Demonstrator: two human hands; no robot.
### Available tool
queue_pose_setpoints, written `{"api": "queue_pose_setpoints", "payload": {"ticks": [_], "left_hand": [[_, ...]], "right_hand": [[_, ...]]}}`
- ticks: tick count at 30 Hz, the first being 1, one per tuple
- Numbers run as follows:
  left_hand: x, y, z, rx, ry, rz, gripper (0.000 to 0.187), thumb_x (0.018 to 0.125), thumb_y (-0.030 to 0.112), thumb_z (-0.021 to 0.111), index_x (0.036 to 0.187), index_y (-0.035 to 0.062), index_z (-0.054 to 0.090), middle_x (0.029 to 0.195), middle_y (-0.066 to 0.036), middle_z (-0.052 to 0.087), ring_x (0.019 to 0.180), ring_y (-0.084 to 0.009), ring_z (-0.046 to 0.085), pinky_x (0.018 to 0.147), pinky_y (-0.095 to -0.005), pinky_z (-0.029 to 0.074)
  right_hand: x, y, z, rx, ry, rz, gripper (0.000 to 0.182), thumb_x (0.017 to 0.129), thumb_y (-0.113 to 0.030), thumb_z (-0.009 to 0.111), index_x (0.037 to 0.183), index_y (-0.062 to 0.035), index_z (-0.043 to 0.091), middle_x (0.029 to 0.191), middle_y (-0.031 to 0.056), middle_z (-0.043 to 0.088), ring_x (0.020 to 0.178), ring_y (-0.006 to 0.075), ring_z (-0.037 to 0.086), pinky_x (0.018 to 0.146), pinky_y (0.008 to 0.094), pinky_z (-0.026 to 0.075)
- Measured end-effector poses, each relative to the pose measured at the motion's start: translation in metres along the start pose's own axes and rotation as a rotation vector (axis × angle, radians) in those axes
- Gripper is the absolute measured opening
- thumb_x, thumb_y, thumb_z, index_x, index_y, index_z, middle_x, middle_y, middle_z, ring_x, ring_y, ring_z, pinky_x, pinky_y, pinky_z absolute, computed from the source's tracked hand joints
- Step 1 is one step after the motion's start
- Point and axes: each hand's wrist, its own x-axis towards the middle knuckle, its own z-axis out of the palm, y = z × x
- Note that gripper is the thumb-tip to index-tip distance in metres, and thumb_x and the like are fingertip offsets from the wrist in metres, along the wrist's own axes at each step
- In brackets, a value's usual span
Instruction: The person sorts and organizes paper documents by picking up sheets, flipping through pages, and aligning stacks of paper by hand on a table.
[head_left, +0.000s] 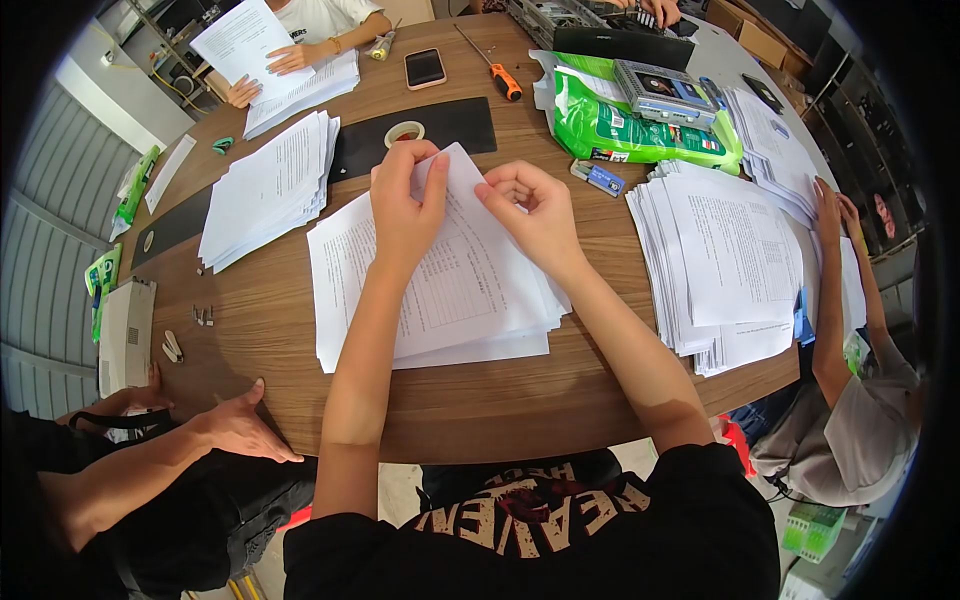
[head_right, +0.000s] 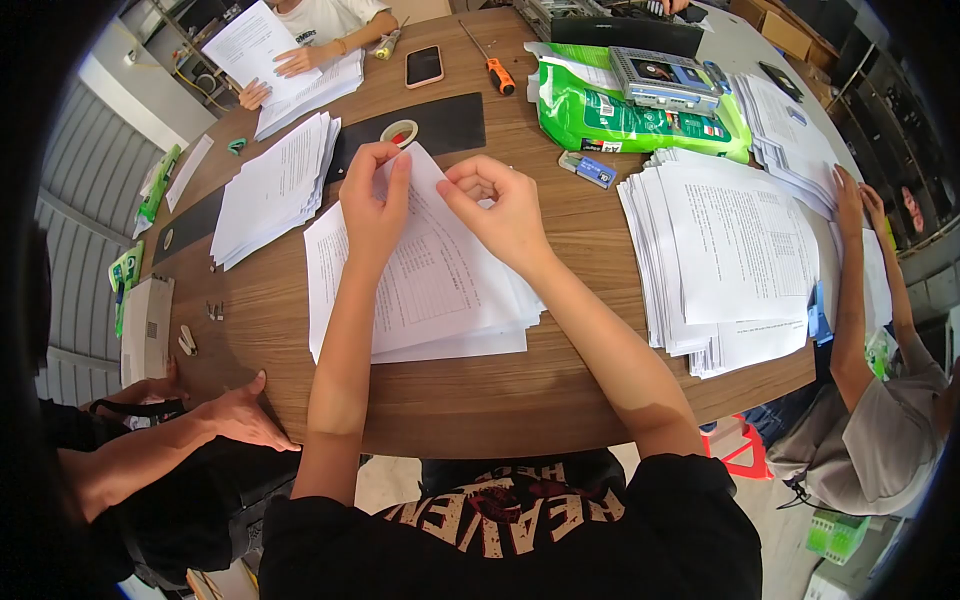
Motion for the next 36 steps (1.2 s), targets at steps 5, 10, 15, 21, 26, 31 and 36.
{"api": "queue_pose_setpoints", "payload": {"ticks": [5,10,15,21,26,31,36], "left_hand": [[0.0,0.007,-0.008,-0.041,-0.094,-0.124,0.008,0.088,0.014,0.052,0.088,0.0052,0.051,0.076,-0.008,0.053,0.067,-0.0192,0.048,0.067,-0.0282,0.034],[0.029,0.006,-0.068,-0.369,0.243,-0.191,0.025,0.093,0.027,0.04,0.09,0.0044,0.051,0.073,0.0,0.038,0.068,-0.011,0.035,0.064,-0.0253,0.03],[0.033,0.029,-0.164,-0.216,0.311,-0.052,0.031,0.093,0.029,0.038,0.088,0.0012,0.051,0.072,-0.002,0.037,0.068,-0.0114,0.033,0.062,-0.0255,0.027],[0.029,0.056,-0.09,0.143,0.167,-0.036,0.02,0.092,0.012,0.041,0.079,-0.0013,0.048,0.077,-0.01,0.046,0.076,-0.0246,0.045,0.072,-0.0391,0.038],[0.006,0.0,-0.002,0.19,-0.246,0.195,0.013,0.088,0.011,0.049,0.079,0.0015,0.051,0.08,-0.011,0.048,0.079,-0.0291,0.047,0.073,-0.0376,0.036],[-0.006,-0.025,0.01,0.083,-0.222,0.075,0.014,0.088,0.012,0.048,0.079,0.0006,0.051,0.082,-0.011,0.05,0.081,-0.0288,0.048,0.074,-0.0367,0.036],[-0.016,-0.04,0.013,0.041,-0.215,0.003,0.014,0.088,0.012,0.048,0.08,0.0008,0.051,0.086,-0.011,0.052,0.083,-0.0284,0.048,0.075,-0.0366,0.037]], "right_hand": [[0.004,0.007,-0.005,0.346,-0.104,0.011,0.015,0.081,-0.008,0.062,0.092,0.001,0.058,0.075,0.0006,0.063,0.066,0.0035,0.056,0.062,0.0196,0.044],[0.013,0.045,-0.036,-0.023,-0.038,0.079,0.021,0.083,-0.012,0.06,0.1,-0.001,0.055,0.088,0.0086,0.064,0.073,0.013,0.06,0.067,0.0259,0.047],[0.005,0.067,-0.048,-0.458,-0.074,-0.159,0.027,0.082,-0.014,0.058,0.108,-0.0052,0.054,0.107,0.0154,0.061,0.092,0.0285,0.061,0.077,0.0374,0.046],[-0.007,0.067,-0.039,-0.907,-0.217,-0.21,0.039,0.084,-0.014,0.056,0.121,-0.0098,0.049,0.113,0.0133,0.059,0.117,0.0269,0.047,0.093,0.0452,0.035],[-0.006,0.056,-0.04,-1.106,-0.222,-0.324,0.043,0.082,-0.012,0.056,0.124,-0.0119,0.05,0.124,0.0102,0.053,0.123,0.0286,0.041,0.1,0.0488,0.028],[-0.003,0.059,-0.041,-1.014,-0.213,-0.28,0.046,0.081,-0.01,0.056,0.126,-0.0137,0.047,0.123,0.0094,0.054,0.126,0.0277,0.038,0.101,0.0523,0.026],[-0.004,0.066,-0.037,-0.984,-0.255,-0.228,0.046,0.081,-0.008,0.053,0.126,-0.0138,0.047,0.118,0.0093,0.057,0.123,0.0262,0.041,0.101,0.0561,0.026]]}}
